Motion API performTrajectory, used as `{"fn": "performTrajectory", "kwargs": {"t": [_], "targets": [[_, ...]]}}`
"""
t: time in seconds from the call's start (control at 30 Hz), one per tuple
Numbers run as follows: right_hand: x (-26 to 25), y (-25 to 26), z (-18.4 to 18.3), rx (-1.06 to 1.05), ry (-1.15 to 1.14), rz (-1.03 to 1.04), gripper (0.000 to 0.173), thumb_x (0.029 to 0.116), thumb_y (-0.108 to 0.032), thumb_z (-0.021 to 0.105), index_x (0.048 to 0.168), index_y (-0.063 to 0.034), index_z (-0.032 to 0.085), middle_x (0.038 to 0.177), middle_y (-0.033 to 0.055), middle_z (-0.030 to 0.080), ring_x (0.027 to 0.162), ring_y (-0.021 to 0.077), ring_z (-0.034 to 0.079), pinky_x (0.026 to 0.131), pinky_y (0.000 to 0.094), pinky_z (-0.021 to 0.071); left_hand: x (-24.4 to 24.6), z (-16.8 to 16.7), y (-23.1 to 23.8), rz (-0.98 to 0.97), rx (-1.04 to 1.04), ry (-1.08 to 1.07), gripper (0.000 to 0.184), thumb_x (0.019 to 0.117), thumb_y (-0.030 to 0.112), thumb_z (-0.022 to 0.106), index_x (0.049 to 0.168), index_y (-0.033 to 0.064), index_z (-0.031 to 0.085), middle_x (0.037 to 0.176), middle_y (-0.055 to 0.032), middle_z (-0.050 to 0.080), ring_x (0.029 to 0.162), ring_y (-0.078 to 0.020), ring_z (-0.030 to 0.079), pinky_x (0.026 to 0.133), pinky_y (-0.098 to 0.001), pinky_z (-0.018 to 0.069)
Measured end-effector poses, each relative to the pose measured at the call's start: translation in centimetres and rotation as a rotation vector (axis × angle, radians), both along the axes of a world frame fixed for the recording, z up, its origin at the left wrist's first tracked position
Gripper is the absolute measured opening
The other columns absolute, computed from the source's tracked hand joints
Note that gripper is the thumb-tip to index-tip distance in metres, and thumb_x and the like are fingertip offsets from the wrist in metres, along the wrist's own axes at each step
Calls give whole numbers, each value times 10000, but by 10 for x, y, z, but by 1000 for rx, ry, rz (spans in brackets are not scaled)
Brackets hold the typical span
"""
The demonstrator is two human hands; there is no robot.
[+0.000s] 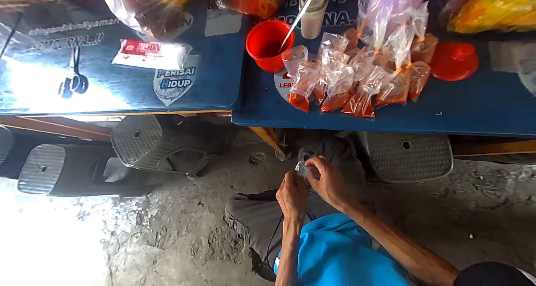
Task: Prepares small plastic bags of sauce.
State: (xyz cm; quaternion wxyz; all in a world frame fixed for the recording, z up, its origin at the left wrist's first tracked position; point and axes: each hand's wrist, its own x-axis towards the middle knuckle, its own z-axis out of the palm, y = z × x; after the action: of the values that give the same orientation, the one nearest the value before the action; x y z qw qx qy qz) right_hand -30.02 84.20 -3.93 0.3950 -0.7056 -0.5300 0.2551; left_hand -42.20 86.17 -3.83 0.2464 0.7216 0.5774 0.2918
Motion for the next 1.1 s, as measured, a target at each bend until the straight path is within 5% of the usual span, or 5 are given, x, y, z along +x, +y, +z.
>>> {"fn": "performTrajectory", "kwargs": {"t": [0.6, 0.7, 0.8, 0.97, 1.1], "targets": [[5, 10, 14, -215, -16, 94, 316, 967, -70, 571, 1267, -4, 644, 1081, 166, 714, 950, 276, 710, 868, 419, 576, -1, 29, 19, 26, -158, 236, 190, 886, 129, 667, 1032, 11, 698, 787, -112, 710, 692, -300, 701, 615, -515, 533], [13, 15, 25, -285, 130, 57, 339, 923, -83, 640, 1254, -8, 638, 1051, 145, 715, 906, 228, 708, 830, 384, 581, -21, 17, 29, -177, -87, -23, 381, 850, 219, 738, 1124, -39, 679, 998, -155, 709, 926, -292, 690, 820, -478, 561], [24, 19, 44, -394, 296, 116, 416, 885, -85, 712, 1277, -12, 595, 1024, 129, 704, 871, 207, 701, 814, 381, 579, -38, 19, 34, -480, -96, -233, 829, 748, 441, 856, 1347, -48, 555, 1368, -220, 583, 1315, -316, 532, 1131, -490, 413], [22, 29, 79, -407, 316, 244, 466, 853, -94, 761, 1263, -20, 552, 1020, 124, 676, 876, 192, 683, 821, 375, 568, -20, 36, 27, -410, 219, -107, 450, 735, 254, 836, 1098, 20, 708, 1031, -80, 751, 1019, -230, 702, 1110, -504, 414], [34, 33, 109, -389, 270, 382, 460, 924, -249, 732, 1283, -19, 557, 1048, 118, 663, 899, 180, 664, 822, 362, 553, -23, 44, 36, -383, 172, -240, 368, 722, 245, 840, 1009, 43, 730, 965, -52, 749, 1010, -205, 682, 1041, -405, 469]]}}
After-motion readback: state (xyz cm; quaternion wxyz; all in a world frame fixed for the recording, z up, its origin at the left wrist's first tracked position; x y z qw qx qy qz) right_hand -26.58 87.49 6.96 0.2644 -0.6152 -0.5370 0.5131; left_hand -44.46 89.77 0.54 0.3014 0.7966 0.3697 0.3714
